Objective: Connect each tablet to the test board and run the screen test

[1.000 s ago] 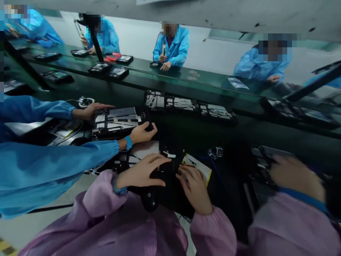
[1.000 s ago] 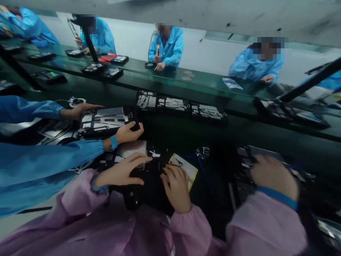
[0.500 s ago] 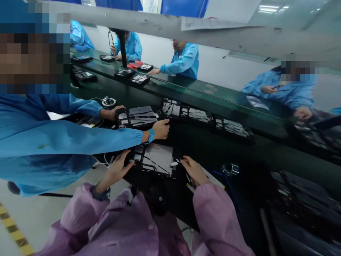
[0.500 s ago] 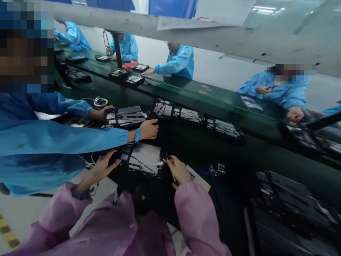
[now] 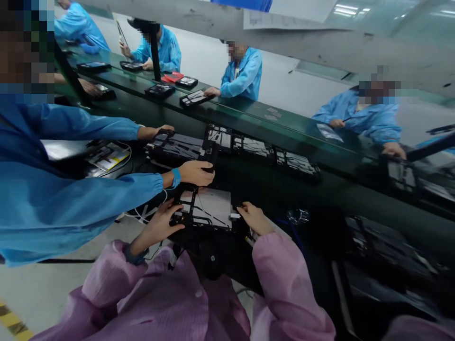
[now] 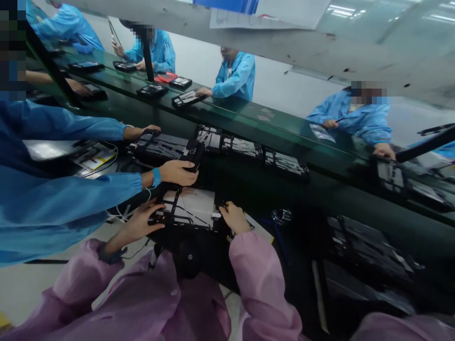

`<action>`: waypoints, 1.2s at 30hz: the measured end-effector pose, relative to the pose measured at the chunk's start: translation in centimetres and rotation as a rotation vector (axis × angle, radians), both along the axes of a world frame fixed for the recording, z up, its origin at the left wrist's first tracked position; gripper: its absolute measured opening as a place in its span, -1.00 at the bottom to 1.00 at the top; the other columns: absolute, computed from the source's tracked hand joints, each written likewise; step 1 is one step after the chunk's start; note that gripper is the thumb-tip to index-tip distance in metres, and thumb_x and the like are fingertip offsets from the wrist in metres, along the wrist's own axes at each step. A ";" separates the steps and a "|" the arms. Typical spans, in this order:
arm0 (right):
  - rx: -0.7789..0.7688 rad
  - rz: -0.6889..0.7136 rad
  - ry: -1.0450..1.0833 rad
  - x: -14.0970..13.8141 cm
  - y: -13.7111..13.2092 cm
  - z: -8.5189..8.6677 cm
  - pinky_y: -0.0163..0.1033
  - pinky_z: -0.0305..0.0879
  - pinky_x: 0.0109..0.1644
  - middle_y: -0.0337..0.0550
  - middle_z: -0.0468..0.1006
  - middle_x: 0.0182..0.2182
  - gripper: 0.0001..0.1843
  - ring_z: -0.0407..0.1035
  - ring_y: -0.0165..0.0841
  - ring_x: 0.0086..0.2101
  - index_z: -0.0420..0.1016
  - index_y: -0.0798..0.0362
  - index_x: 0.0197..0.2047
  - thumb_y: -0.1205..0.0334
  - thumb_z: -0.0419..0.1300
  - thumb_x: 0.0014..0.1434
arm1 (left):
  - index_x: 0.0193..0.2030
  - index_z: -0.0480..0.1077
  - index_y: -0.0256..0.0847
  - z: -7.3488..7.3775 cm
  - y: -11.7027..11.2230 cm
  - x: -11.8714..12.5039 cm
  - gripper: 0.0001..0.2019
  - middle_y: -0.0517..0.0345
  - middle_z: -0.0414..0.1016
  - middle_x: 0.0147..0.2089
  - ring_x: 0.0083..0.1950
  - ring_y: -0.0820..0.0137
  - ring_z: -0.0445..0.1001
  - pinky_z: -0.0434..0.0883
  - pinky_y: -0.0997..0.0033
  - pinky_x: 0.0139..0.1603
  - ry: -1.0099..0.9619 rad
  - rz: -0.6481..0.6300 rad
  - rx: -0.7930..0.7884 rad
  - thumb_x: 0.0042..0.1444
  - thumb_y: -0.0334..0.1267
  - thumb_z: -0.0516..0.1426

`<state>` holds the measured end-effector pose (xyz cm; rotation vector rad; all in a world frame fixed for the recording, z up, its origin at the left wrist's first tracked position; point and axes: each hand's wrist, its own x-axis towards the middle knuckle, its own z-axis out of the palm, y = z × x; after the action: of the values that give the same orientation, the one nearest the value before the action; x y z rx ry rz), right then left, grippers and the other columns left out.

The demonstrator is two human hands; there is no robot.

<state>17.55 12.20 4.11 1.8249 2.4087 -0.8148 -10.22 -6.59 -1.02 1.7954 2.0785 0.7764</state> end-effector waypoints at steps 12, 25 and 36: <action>0.356 -0.128 -0.028 6.6 -3.0 0.6 -0.22 0.20 0.11 -0.05 0.46 0.01 -0.63 0.33 -0.32 0.03 0.35 0.06 0.07 0.29 -0.14 0.29 | 0.09 0.36 -0.05 -1.5 0.1 1.1 -0.66 0.00 0.31 0.17 0.17 0.21 0.37 0.30 0.13 0.23 -0.055 -0.102 0.032 0.17 -0.14 0.09; 0.320 -0.559 -0.303 17.5 -4.6 -2.3 0.00 0.34 -0.15 0.24 0.41 -0.10 -0.59 0.40 -0.07 -0.15 0.44 0.19 0.01 0.29 -0.03 0.15 | 0.20 0.29 -0.03 -1.0 2.2 4.1 -0.43 0.00 -0.01 0.42 0.35 0.07 0.13 0.29 0.11 0.25 -0.056 -0.188 -0.023 0.03 -0.07 0.23; 0.569 0.176 0.178 3.7 -19.8 -2.9 0.10 0.39 -0.09 0.05 0.37 0.06 -0.13 0.31 0.04 -0.08 0.04 -0.09 0.30 -0.32 0.10 0.03 | 0.33 0.09 -0.14 0.1 4.2 6.1 -0.30 -0.13 -0.27 0.47 0.44 0.12 -0.13 0.09 0.14 0.36 -0.072 -0.287 -0.030 0.07 -0.05 0.20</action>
<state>21.28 -7.57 1.23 1.6939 3.1044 -0.3010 -4.11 -2.40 -0.93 1.9601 1.7270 0.7138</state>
